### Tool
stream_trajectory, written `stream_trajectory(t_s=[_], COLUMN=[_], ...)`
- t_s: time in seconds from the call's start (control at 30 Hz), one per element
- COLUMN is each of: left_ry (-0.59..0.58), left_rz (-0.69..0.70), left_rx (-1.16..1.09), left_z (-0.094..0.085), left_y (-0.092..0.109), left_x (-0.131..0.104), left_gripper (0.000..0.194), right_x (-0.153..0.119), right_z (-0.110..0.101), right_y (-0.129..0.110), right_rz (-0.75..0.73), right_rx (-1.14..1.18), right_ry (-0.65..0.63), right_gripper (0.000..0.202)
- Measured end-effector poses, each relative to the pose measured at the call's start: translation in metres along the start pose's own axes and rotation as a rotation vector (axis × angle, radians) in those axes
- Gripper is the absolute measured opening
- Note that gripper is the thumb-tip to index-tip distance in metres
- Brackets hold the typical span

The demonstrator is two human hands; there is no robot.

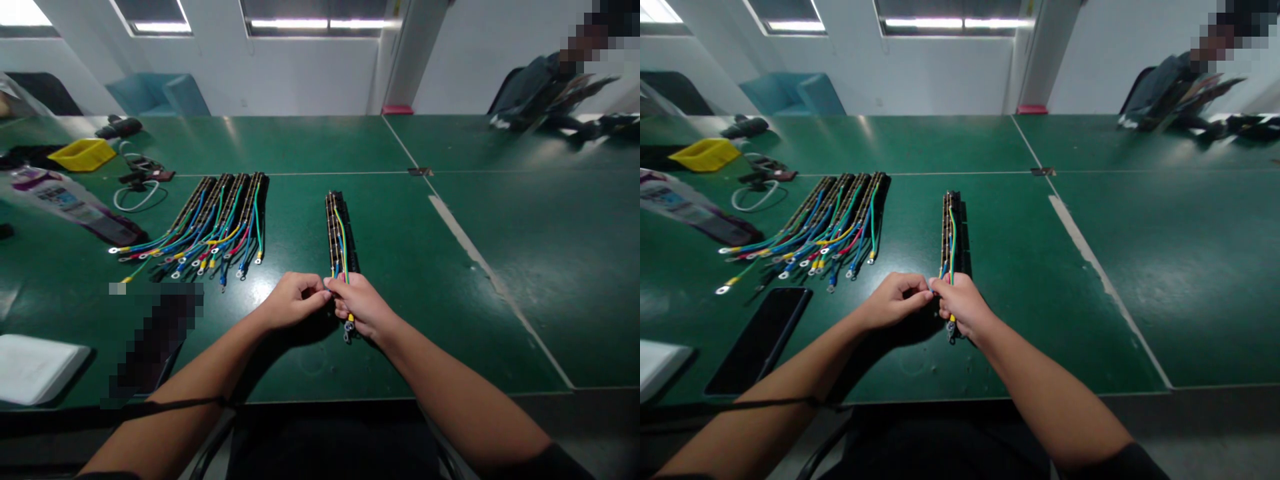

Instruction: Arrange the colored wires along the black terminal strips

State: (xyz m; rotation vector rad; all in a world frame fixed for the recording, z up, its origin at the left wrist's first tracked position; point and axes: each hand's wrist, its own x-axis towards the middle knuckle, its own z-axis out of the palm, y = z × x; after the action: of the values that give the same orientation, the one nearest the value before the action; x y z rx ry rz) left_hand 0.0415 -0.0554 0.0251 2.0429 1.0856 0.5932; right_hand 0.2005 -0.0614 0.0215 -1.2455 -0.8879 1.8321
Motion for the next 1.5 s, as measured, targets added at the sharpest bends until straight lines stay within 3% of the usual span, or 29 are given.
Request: stream_trajectory(t_s=[1.5], left_ry=[0.0], left_rz=[-0.017], left_rx=[-0.005], left_z=[0.0008], left_y=[-0.0014], left_x=[-0.0005], left_gripper=[0.029], right_x=[0.0005], right_z=[-0.0012], right_y=[0.0019], right_rz=[-0.029], right_rx=[-0.024], right_ry=[-0.021], right_gripper=[0.024])
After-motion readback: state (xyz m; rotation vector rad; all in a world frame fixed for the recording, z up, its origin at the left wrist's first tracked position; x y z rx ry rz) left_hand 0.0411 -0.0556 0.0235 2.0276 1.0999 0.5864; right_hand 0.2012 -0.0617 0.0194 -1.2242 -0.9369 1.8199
